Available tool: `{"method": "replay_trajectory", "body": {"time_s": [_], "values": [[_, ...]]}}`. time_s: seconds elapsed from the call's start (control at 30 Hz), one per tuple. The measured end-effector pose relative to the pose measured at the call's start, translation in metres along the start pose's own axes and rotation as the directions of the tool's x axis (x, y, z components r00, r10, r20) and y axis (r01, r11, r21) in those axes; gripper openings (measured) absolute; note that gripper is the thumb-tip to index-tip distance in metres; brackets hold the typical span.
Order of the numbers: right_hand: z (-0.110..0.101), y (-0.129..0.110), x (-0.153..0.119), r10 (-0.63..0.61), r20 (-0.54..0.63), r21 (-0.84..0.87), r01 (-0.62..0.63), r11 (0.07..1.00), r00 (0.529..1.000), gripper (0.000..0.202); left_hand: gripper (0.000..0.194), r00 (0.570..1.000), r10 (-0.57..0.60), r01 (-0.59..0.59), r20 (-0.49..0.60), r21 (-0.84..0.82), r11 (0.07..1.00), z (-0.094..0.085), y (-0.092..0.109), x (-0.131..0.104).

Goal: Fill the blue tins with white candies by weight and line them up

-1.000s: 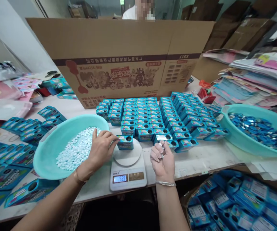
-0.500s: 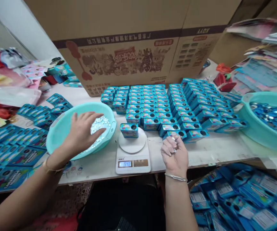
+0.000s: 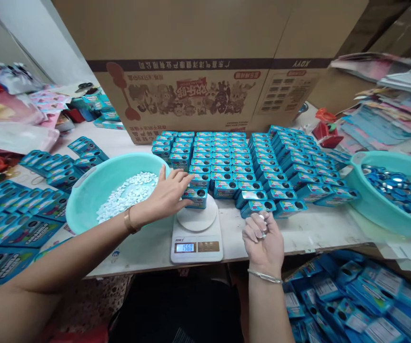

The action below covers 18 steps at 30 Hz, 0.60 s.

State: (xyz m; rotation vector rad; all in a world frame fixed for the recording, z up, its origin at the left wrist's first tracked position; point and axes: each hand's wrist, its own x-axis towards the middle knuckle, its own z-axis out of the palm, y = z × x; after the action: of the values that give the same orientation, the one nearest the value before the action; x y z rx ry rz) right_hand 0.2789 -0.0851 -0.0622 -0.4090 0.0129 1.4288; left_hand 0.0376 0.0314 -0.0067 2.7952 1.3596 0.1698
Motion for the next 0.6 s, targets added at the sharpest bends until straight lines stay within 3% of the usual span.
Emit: {"method": "replay_trajectory", "body": {"time_s": [0.13, 0.2, 0.27, 0.37, 0.5, 0.6], "values": [[0.005, 0.010, 0.004, 0.043, -0.012, 0.002, -0.043, 0.999, 0.999, 0.024, 0.036, 0.997, 0.041, -0.036, 0.061, -0.092, 0.995, 0.014, -0.004, 0.003], [0.005, 0.012, 0.005, 0.057, -0.021, -0.005, -0.057, 0.998, 0.998, 0.025, 0.032, 0.997, 0.075, -0.069, 0.022, -0.204, 0.977, 0.012, -0.007, -0.001], [0.004, 0.012, 0.006, 0.061, -0.028, -0.016, -0.061, 0.998, 0.998, 0.026, 0.035, 0.995, 0.056, -0.078, -0.079, -0.305, 0.949, -0.002, -0.011, -0.009], [0.002, 0.010, 0.006, 0.053, -0.032, -0.037, -0.054, 0.998, 0.998, 0.028, 0.036, 0.973, -0.019, -0.062, -0.229, -0.342, 0.938, -0.039, -0.022, -0.027], [0.000, 0.011, 0.008, 0.071, -0.069, -0.069, -0.076, 0.995, 0.995, 0.031, 0.034, 0.976, -0.064, 0.011, -0.210, -0.244, 0.970, -0.086, -0.049, -0.051], [-0.001, 0.015, 0.012, 0.089, -0.090, -0.081, -0.096, 0.992, 0.992, 0.030, 0.032, 0.963, -0.147, 0.121, -0.225, -0.127, 0.984, -0.095, -0.076, -0.065]]}}
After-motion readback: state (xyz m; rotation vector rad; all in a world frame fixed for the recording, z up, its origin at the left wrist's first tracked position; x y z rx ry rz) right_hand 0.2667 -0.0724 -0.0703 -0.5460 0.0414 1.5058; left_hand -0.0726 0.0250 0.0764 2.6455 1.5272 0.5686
